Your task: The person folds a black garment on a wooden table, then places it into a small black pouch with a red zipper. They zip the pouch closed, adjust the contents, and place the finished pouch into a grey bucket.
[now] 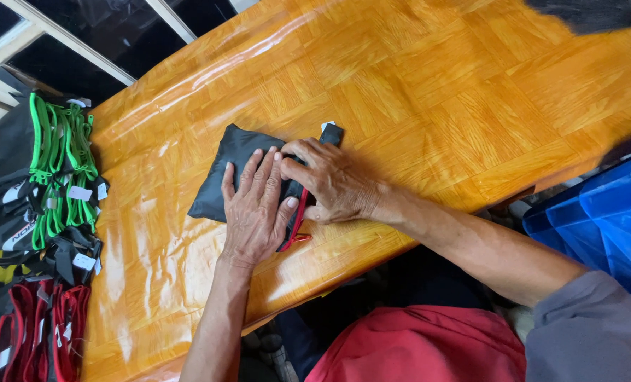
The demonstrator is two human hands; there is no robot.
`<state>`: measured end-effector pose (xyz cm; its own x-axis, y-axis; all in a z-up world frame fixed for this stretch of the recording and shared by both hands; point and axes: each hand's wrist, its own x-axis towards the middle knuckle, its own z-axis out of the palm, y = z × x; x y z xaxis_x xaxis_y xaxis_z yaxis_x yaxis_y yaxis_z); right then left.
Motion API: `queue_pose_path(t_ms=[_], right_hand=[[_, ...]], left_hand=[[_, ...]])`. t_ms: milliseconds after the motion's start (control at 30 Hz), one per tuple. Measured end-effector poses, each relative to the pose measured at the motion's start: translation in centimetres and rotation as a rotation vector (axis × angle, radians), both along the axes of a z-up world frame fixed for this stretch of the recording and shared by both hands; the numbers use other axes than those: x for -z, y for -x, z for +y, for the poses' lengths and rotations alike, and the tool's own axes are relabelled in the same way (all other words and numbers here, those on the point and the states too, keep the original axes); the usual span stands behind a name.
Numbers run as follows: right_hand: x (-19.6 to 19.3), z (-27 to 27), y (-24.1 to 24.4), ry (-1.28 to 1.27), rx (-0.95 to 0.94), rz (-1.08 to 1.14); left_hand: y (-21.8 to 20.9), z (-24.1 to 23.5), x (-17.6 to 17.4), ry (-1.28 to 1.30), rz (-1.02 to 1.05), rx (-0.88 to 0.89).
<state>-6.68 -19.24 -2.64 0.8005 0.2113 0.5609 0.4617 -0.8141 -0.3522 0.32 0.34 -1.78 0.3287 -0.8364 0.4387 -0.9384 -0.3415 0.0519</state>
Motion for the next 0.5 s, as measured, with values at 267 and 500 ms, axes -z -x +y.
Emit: queue_pose_path(t_ms=[267, 500], right_hand=[[2.3, -0.2, -2.5, -0.031, 0.089, -0.067], [-2.1, 1.9, 5.2, -0.095, 0.281, 0.138]], left_hand=[[0.4, -0.2, -0.1, 0.005, -0.029, -0.014], [0.1, -0.3, 0.5, 0.045, -0.069, -0.032]])
